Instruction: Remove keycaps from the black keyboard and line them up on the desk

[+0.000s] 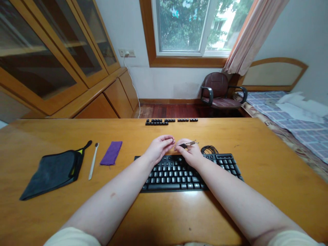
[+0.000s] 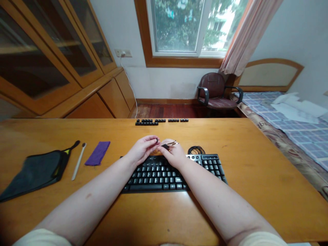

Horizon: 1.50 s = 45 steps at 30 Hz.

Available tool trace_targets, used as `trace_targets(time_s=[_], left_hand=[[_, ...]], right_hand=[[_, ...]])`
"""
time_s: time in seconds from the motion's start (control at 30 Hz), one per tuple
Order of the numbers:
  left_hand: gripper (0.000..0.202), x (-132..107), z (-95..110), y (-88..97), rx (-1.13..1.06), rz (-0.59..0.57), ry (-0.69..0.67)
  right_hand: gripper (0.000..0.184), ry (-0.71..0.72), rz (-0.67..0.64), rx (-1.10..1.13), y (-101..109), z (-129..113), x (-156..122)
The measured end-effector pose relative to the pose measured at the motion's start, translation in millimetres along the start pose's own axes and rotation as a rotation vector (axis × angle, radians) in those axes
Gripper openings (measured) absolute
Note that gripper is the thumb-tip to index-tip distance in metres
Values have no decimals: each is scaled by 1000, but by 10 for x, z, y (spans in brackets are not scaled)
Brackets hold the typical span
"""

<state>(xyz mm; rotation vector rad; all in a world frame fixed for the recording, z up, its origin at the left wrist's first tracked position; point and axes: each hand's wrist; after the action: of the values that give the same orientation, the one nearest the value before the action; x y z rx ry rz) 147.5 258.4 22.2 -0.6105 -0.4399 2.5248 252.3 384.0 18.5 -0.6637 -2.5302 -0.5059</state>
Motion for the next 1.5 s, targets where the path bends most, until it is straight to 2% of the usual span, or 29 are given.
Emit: trace_targets(time_s=[0.07,0.13,0.23,0.3,0.37,0.47,0.57,0.7,0.8,0.97,1.17,1.33,1.5], left_hand=[[22,78,134,2,6,66,-98],[24,222,314,-17,102,94,-238],[26,540,545,-89,412,88,-466],[23,763,592,-157,650,82,-594],[19,943,533,-232,849,28,-651],[15,1100,331,-340,1137,-105,-711],[13,1174,157,-420,1351,-227,-764],[14,1267,88,-446,1422,-220,-768],[16,1324,100,-398,1474,-150,-777],[16,1335,115,-266,1520,-29,-835],[8,1364,72,-141,1511,31,-1058],[12,1439,93,-78,1597,81,-960],[13,1423,106,-102,1596,70,-1000]], right_hand=[[25,-21,36,-4,8,5,-1],[27,-42,89,-2,18,8,2],[30,-51,156,10,31,13,10],[35,-47,192,19,39,17,14],[40,-43,235,27,50,20,15],[42,-63,329,23,69,30,13],[41,-168,453,43,83,65,17],[44,-348,601,161,83,140,44],[45,-389,645,227,76,169,66],[45,-417,624,250,61,140,74],[47,-420,613,269,52,104,90],[46,-438,614,270,46,137,79],[43,-419,607,266,46,155,62]])
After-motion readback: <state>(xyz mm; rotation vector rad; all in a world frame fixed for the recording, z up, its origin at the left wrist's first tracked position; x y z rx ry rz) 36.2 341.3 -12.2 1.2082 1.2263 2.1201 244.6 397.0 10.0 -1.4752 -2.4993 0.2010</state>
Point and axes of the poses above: each hand's wrist, its own x-axis towards the middle knuckle, its own y-axis out of the back of the hand, z = x × y, and after that the axes turned 11 degrees about z, right-handed
